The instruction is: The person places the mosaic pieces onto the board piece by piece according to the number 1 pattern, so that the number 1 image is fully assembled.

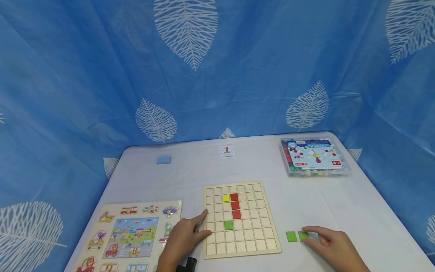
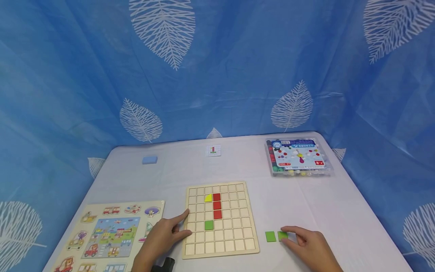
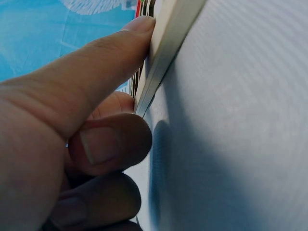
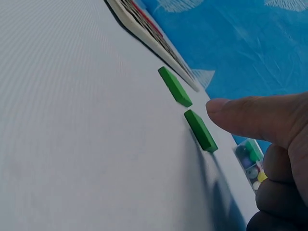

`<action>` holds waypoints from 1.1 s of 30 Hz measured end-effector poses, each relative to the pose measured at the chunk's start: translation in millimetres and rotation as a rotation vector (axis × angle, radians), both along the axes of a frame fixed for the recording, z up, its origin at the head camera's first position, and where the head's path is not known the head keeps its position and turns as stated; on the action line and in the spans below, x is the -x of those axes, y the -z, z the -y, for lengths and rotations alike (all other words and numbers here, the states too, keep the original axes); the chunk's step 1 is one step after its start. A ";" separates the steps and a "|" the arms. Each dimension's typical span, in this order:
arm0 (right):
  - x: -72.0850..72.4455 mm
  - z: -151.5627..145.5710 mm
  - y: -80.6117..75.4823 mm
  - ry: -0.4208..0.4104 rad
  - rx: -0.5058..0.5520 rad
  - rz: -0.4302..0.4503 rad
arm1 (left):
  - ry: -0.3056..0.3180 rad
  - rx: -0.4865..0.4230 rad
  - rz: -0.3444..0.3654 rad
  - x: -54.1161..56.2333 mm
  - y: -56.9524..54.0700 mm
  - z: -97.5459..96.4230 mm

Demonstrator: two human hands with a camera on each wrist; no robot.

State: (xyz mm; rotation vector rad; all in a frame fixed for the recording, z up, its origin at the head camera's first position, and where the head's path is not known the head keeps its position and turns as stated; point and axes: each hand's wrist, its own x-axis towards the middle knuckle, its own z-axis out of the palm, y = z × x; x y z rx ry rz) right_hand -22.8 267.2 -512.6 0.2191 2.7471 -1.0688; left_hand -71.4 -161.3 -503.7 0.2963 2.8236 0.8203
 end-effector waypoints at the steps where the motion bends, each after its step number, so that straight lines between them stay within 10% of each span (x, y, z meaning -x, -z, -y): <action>1: -0.8 -1.0 0.9 0.002 -0.003 0.002 | -0.001 0.000 0.001 -0.1 -0.1 0.1; 33: -3.8 -4.0 8.1 -0.015 -0.047 -0.018 | -0.010 0.001 0.000 -0.7 0.9 -0.2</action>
